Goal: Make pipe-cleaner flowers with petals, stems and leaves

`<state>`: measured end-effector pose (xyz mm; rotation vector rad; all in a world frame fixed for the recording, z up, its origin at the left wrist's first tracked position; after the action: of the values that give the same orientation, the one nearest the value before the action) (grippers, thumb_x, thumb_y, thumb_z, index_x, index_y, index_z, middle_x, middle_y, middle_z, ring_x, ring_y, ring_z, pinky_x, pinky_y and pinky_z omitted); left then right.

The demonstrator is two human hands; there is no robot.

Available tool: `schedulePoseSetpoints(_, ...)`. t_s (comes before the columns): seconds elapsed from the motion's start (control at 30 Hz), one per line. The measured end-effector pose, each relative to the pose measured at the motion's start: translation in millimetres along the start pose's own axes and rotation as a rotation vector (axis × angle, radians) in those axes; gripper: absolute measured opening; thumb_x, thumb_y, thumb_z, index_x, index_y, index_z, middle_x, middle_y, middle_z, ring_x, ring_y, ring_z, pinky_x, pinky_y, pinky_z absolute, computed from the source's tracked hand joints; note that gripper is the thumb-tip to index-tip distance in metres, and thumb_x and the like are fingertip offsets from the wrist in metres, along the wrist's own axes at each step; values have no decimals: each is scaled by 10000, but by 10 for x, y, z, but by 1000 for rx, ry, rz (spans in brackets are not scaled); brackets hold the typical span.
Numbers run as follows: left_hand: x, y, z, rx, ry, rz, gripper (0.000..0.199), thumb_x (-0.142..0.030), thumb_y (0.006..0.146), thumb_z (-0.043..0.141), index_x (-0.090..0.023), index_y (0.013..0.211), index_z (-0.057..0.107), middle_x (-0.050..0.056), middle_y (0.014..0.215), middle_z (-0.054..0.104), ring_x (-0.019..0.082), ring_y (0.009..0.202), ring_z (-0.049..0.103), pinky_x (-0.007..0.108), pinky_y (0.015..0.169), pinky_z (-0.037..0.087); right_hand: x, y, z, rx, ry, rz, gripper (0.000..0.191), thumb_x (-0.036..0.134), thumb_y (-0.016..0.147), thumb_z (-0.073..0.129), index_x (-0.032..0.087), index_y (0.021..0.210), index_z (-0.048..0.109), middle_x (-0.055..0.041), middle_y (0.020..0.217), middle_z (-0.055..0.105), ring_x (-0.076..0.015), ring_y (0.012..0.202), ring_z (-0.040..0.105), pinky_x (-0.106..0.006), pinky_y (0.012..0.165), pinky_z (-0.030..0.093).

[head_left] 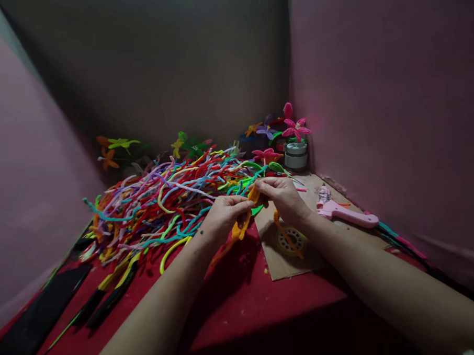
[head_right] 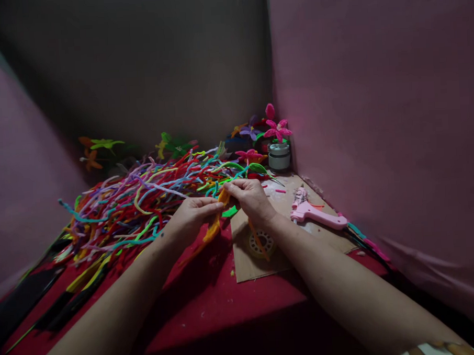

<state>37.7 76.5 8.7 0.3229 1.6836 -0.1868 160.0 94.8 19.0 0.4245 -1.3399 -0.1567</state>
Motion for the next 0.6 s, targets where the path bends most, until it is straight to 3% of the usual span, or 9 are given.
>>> schedulePoseSetpoints(0.13,19,10,-5,-15,-54,-24,228,-309,655,656,-123,546,583,-53,444,426,38,389,319,203,411,222,128,40,-201,-112,85,-37,277,402,742,590,155,826,685,-21,651,646,-84,469,501,-205,416,354)
schedulePoseSetpoints(0.2,57,19,-12,-36,-105,-62,207,-303,621,689,-119,589,601,-55,457,436,34,386,317,200,407,220,224,-2,-393,-217,23,-49,222,345,725,609,151,809,680,-21,632,642,-86,469,507,-207,421,359)
schedulePoseSetpoints(0.27,91,27,-20,-54,-144,-85,198,-292,608,703,-116,630,614,-55,460,444,34,383,325,196,404,221,348,-119,-622,-329,-170,-87,176,282,719,606,146,802,681,-26,632,639,-92,481,503,-212,421,354)
schedulePoseSetpoints(0.37,112,34,-19,-53,-171,-76,192,-288,627,694,-119,637,603,-54,460,448,32,379,337,190,396,216,476,-377,-932,-387,-644,-107,206,248,751,545,162,876,683,-65,763,665,-146,598,561,-267,509,422)
schedulePoseSetpoints(0.43,119,34,-7,-39,-154,-74,198,-291,640,684,-123,611,583,-52,448,448,31,363,336,189,384,205,501,-549,-1069,-341,-1055,-149,291,192,764,480,155,993,656,-103,919,652,-201,750,584,-327,636,454)
schedulePoseSetpoints(0.5,125,32,10,-27,-132,-76,202,-291,646,676,-127,594,570,-53,428,440,30,341,326,189,369,194,398,-678,-1169,-227,-1444,-101,387,146,736,459,98,1091,607,-157,982,626,-268,872,555,-387,733,438)
schedulePoseSetpoints(0.6,128,25,28,-30,-133,-87,187,-274,642,677,-129,599,567,-55,422,439,30,328,323,187,357,197,169,-794,-1251,-39,-1714,-2,525,119,716,447,85,1239,486,-180,1025,601,-281,863,515,-395,728,421)
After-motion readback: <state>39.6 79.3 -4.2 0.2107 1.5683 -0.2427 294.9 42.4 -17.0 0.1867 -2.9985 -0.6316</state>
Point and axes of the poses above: each hand's wrist, its own y-axis towards the middle knuckle, its own z-axis out of the palm, x = y × z, the point moved 6 cm from there along y, towards the middle knuckle
